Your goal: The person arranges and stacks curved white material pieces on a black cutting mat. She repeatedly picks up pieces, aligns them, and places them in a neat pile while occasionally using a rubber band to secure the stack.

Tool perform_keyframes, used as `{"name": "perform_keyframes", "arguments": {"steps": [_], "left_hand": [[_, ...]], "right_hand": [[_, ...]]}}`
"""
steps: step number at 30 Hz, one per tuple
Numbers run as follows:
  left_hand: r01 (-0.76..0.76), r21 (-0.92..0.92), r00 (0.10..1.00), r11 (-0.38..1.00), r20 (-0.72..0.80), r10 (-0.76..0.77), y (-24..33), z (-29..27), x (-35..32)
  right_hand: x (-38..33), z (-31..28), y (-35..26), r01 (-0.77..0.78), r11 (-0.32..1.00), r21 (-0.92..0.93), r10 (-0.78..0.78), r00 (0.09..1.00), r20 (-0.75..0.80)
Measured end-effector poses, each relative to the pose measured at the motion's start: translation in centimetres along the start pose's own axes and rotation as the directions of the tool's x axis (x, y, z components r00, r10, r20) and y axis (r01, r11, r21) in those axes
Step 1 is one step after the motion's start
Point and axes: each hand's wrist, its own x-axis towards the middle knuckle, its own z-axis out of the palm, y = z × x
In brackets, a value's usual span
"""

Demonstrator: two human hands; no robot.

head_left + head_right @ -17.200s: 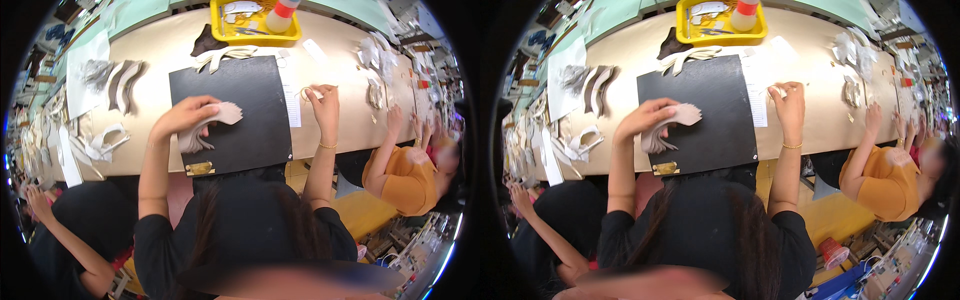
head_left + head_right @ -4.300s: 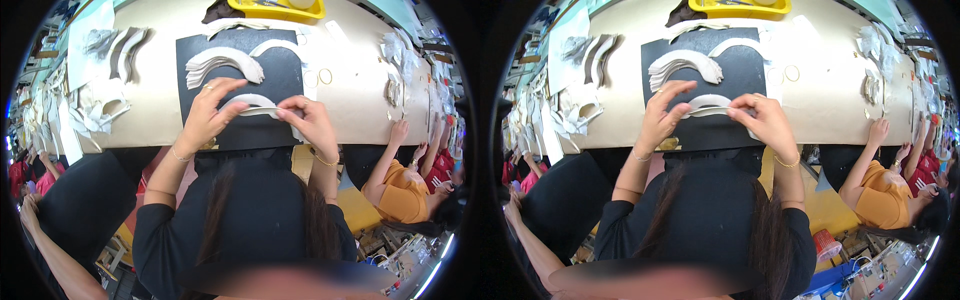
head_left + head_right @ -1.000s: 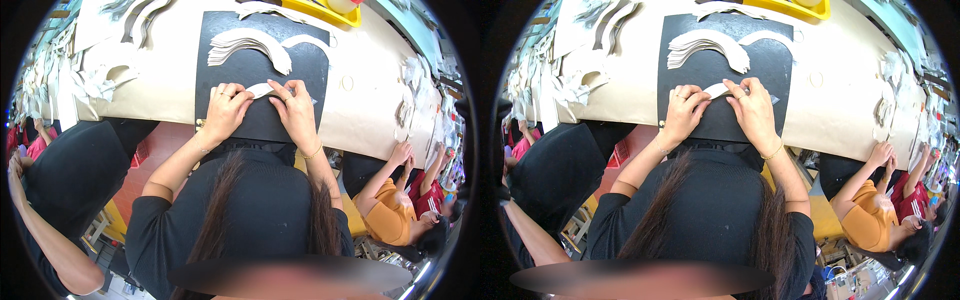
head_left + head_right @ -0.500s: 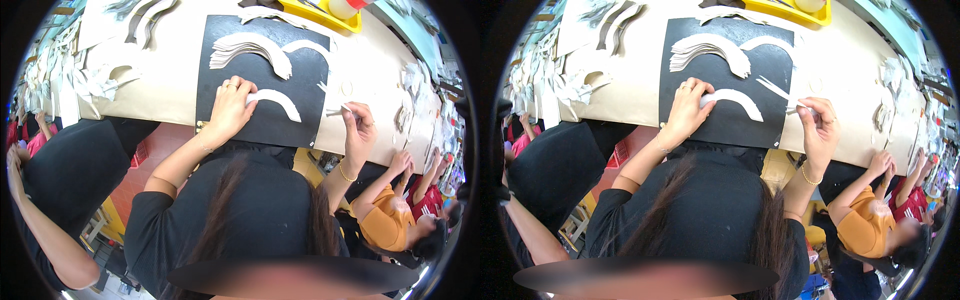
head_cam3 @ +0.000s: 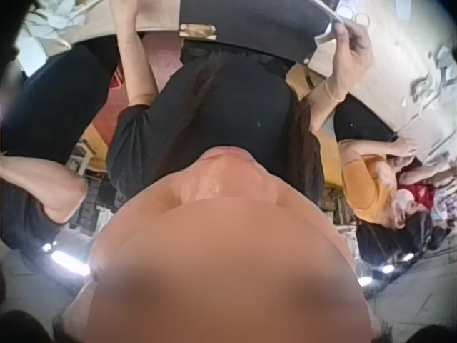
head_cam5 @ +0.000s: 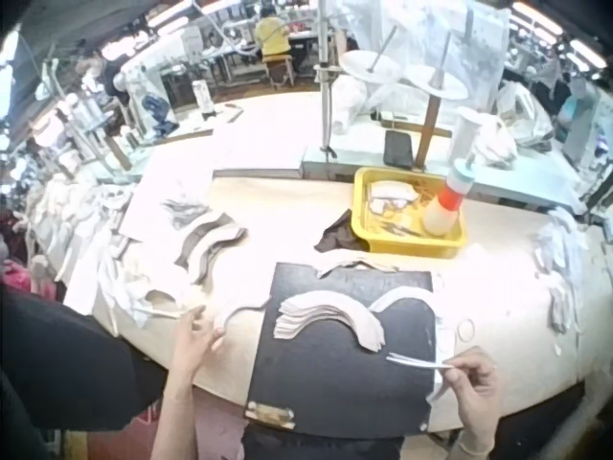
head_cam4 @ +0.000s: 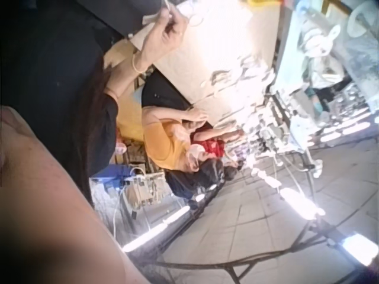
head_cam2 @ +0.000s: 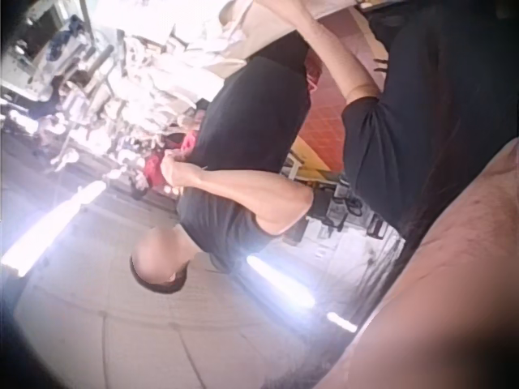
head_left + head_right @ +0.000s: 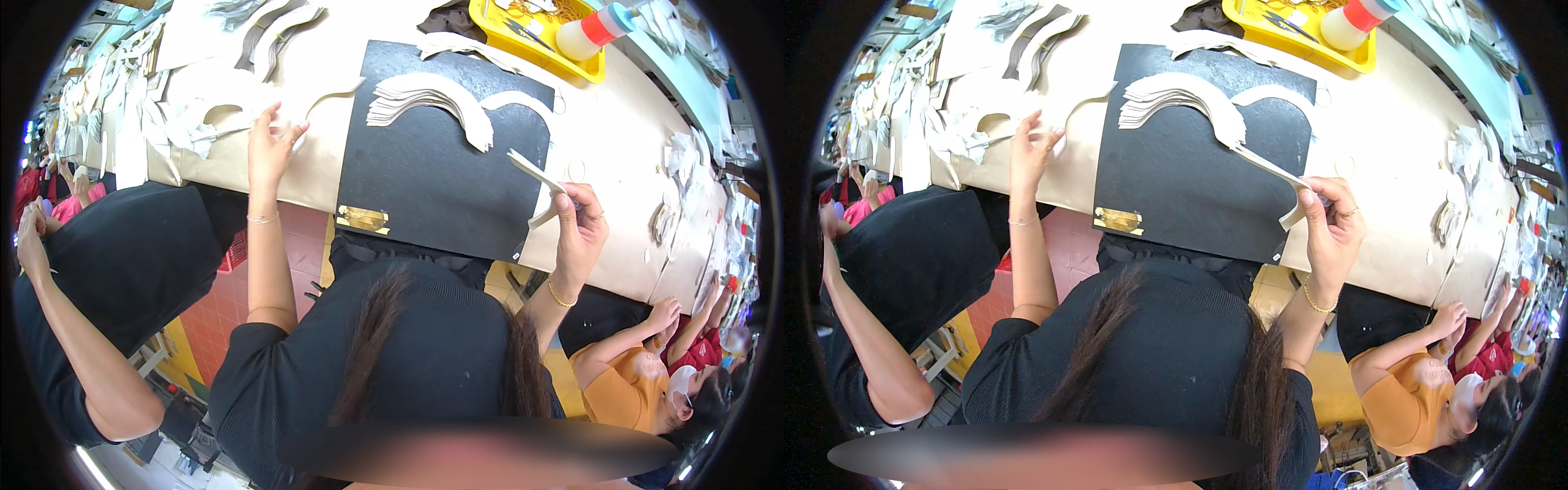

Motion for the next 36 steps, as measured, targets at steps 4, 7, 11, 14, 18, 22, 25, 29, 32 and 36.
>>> {"name": "perform_keyframes", "arguments": {"steps": [4, 7, 11, 14, 18, 22, 25, 29, 32, 36], "left_hand": [[-0.370, 0.063, 0.926, 0.927, -0.050, 0.373, 3.3, 2.4, 0.8], [-0.584, 0.059, 0.812, 0.810, 0.049, 0.582, 8.0, 6.5, 0.6], [-0.669, 0.167, 0.743, 0.724, 0.140, 0.654, 11.1, 8.3, 0.9], [-0.699, 0.190, 0.711, 0.690, 0.078, 0.699, 11.7, 8.4, 0.5], [-0.675, 0.138, 0.738, 0.725, 0.147, 0.659, 13.0, 6.7, -1.8], [-0.332, -0.495, 0.762, 0.803, 0.361, 0.537, 14.6, 2.9, -6.5], [0.001, -0.722, 0.726, 0.692, 0.476, 0.496, 14.6, 1.4, -8.8], [0.288, -0.641, 0.758, 0.711, 0.606, 0.240, 12.9, 4.4, -9.8], [-0.200, -0.226, 0.790, 0.953, 0.538, 0.293, 11.1, 6.4, -9.7], [-0.648, 0.026, 0.745, 0.761, 0.228, 0.627, 10.3, 6.3, -9.8]], "right_hand": [[0.3, 1.3, -0.2, -0.001, 1.000, 0.029, -0.001, 0.999, 0.038], [0.1, 2.0, -0.5, 0.000, 1.000, -0.004, 0.000, 0.998, 0.055], [-0.9, 1.1, -0.9, 0.018, 0.996, -0.085, -0.018, 1.000, 0.009], [-1.5, 0.5, -0.5, -0.024, 0.997, -0.074, 0.021, 0.999, -0.048], [-1.6, -0.2, 0.3, -0.040, 0.999, -0.023, 0.037, 0.994, -0.106], [-1.0, -1.3, 0.3, -0.039, 0.998, 0.048, 0.049, 0.973, -0.227], [-0.4, -1.9, 0.4, 0.004, 0.990, 0.141, 0.031, 0.969, -0.246], [-0.3, -2.0, 0.5, -0.016, 0.960, 0.280, 0.088, 0.965, -0.249], [-0.7, -1.5, 0.5, -0.087, 0.968, 0.236, 0.121, 0.984, -0.132], [-1.3, 0.4, 0.2, -0.347, 0.938, 0.004, 0.341, 0.924, 0.170]]}}
